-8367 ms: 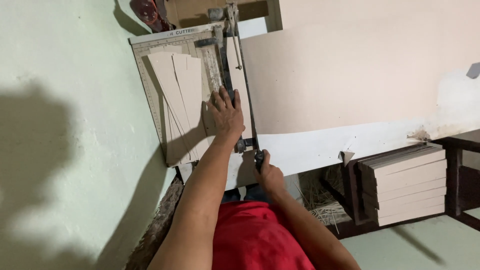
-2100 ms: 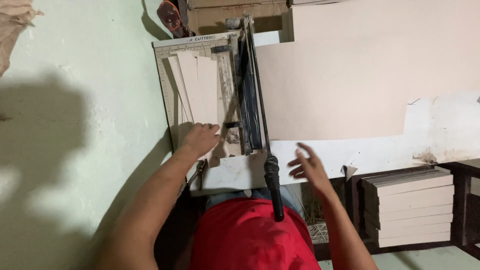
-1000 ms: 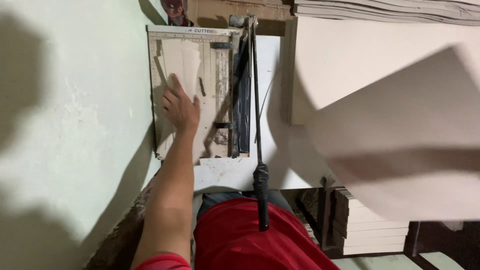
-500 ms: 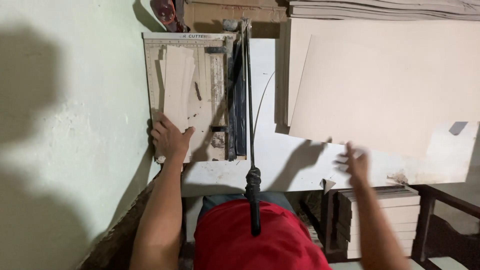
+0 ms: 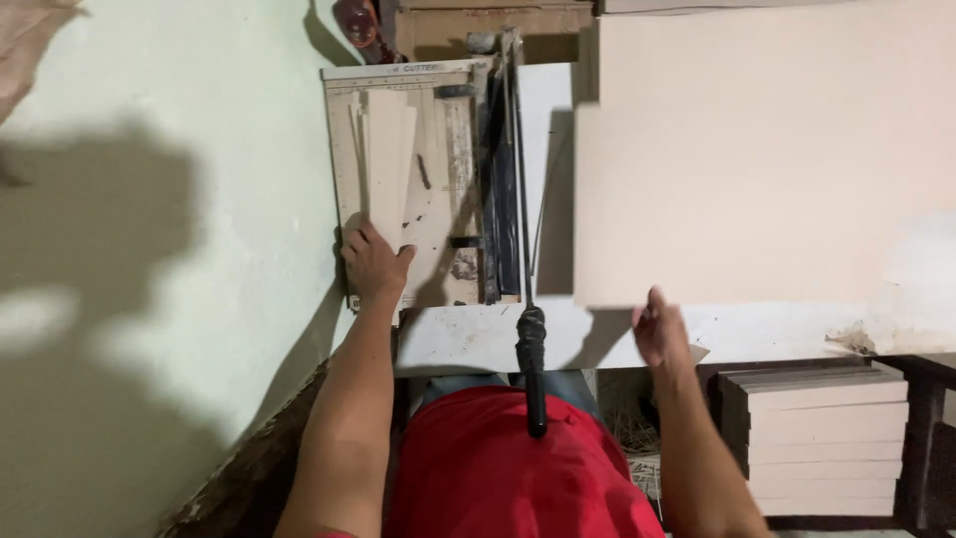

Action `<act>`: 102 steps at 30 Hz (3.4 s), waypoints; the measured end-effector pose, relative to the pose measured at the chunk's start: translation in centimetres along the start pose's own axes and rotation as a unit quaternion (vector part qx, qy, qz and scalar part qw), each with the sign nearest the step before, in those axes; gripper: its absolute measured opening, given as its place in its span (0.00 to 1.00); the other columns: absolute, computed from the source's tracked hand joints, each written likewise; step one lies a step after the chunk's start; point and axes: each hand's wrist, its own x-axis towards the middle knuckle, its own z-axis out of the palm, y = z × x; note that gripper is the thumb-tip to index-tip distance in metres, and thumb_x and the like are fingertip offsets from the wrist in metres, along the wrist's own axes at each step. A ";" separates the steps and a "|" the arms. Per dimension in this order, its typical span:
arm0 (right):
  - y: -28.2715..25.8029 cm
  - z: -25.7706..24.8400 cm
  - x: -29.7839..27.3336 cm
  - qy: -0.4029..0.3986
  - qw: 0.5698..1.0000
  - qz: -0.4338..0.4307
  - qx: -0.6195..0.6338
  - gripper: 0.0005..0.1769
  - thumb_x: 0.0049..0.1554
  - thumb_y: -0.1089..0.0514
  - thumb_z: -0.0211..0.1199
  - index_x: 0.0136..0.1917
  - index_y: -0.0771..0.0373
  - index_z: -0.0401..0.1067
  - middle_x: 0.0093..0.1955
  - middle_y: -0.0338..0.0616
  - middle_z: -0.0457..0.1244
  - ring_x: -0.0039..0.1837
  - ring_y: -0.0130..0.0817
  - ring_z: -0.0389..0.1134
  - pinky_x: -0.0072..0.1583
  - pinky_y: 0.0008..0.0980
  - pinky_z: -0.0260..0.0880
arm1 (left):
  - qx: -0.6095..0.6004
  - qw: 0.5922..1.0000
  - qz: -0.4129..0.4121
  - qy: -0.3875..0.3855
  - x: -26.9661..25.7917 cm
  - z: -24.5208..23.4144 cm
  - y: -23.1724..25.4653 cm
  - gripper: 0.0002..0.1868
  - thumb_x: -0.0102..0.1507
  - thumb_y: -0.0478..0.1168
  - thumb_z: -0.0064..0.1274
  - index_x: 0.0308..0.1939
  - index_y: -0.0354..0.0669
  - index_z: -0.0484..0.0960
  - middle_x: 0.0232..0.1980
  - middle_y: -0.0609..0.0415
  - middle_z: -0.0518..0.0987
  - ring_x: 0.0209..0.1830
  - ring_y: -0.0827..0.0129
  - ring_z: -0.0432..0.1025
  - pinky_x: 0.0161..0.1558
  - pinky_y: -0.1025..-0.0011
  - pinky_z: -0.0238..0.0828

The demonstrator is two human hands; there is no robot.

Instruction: The person uses a manual paper cutter to trim large sheets of light-colored paper. They align the paper against the guide, pull down the cutting arm to slice the sheet, and then remove the cut pieces. This process is repeated multiple times throughout the video.

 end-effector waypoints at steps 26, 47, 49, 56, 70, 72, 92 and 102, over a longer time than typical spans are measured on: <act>1.1 15.1 -12.5 -0.119 0.949 -0.013 -0.291 0.22 0.64 0.46 0.66 0.51 0.70 0.76 0.50 0.54 0.71 0.54 0.44 0.74 0.59 0.53 0.74 | 0.024 0.935 0.345 -0.076 -2.3 1.7 9.5 0.54 0.62 0.52 0.63 0.82 0.56 0.41 0.79 0.33 0.43 0.79 0.32 0.40 0.72 0.37 0.46; -5.6 24.7 -39.0 -0.190 0.649 -0.023 -0.736 0.60 0.54 0.26 0.54 0.83 0.62 0.36 0.49 0.75 0.69 0.53 0.67 0.74 0.57 0.57 0.73 | 0.270 0.912 0.298 -0.083 0.2 5.8 12.2 0.65 0.57 0.55 0.64 0.81 0.51 0.30 0.82 0.34 0.31 0.82 0.37 0.29 0.61 0.29 0.57; -4.5 24.4 -39.3 -0.184 0.640 -0.027 -0.746 0.60 0.56 0.28 0.56 0.83 0.64 0.32 0.54 0.78 0.67 0.58 0.72 0.71 0.59 0.62 0.70 | 0.286 0.907 0.298 -0.080 -0.2 5.6 11.7 0.65 0.57 0.57 0.64 0.82 0.51 0.29 0.82 0.35 0.31 0.82 0.38 0.28 0.61 0.30 0.59; 0.5 20.4 -34.7 -0.158 0.595 -0.094 -0.783 0.51 0.61 0.40 0.53 0.85 0.56 0.29 0.39 0.65 0.70 0.44 0.65 0.74 0.45 0.53 0.71 | 0.243 0.914 0.314 -0.092 -1.0 4.1 12.2 0.62 0.57 0.49 0.65 0.82 0.49 0.34 0.82 0.34 0.30 0.81 0.35 0.29 0.54 0.34 0.68; 13.5 11.5 -22.4 -0.128 0.582 -0.332 -0.731 0.52 0.58 0.61 0.57 0.86 0.62 0.30 0.34 0.62 0.70 0.35 0.61 0.74 0.37 0.51 0.70 | 0.196 0.921 0.303 -0.148 -1.0 3.0 12.8 0.63 0.57 0.45 0.68 0.82 0.48 0.35 0.81 0.31 0.29 0.80 0.33 0.24 0.61 0.26 0.56; 14.8 10.9 -20.9 -0.092 0.550 -0.380 -0.738 0.53 0.57 0.60 0.58 0.86 0.65 0.31 0.30 0.57 0.68 0.31 0.56 0.73 0.34 0.48 0.69 | 0.204 0.922 0.300 -0.138 -0.8 4.0 13.0 0.64 0.57 0.47 0.68 0.82 0.48 0.33 0.81 0.31 0.29 0.80 0.33 0.24 0.63 0.23 0.51; 1.1 10.8 -12.5 -0.023 0.978 -0.011 -0.205 0.42 0.63 0.36 0.63 0.78 0.53 0.45 0.59 0.56 0.64 0.51 0.50 0.72 0.53 0.47 0.76 | 0.187 0.631 0.732 0.173 -1.6 7.5 1.9 0.15 0.57 0.35 0.52 0.17 0.59 0.76 0.21 0.60 0.73 0.22 0.62 0.65 0.31 0.57 0.62; 1.9 8.1 -9.6 -0.068 0.995 -0.006 -0.068 0.14 0.65 0.50 0.63 0.50 0.56 0.60 0.39 0.35 0.61 0.36 0.36 0.73 0.39 0.30 0.82 | 0.443 0.671 0.588 -0.086 0.9 -3.6 -1.8 0.21 0.66 0.36 0.49 0.62 0.54 0.66 0.70 0.52 0.61 0.62 0.53 0.71 0.57 0.58 0.71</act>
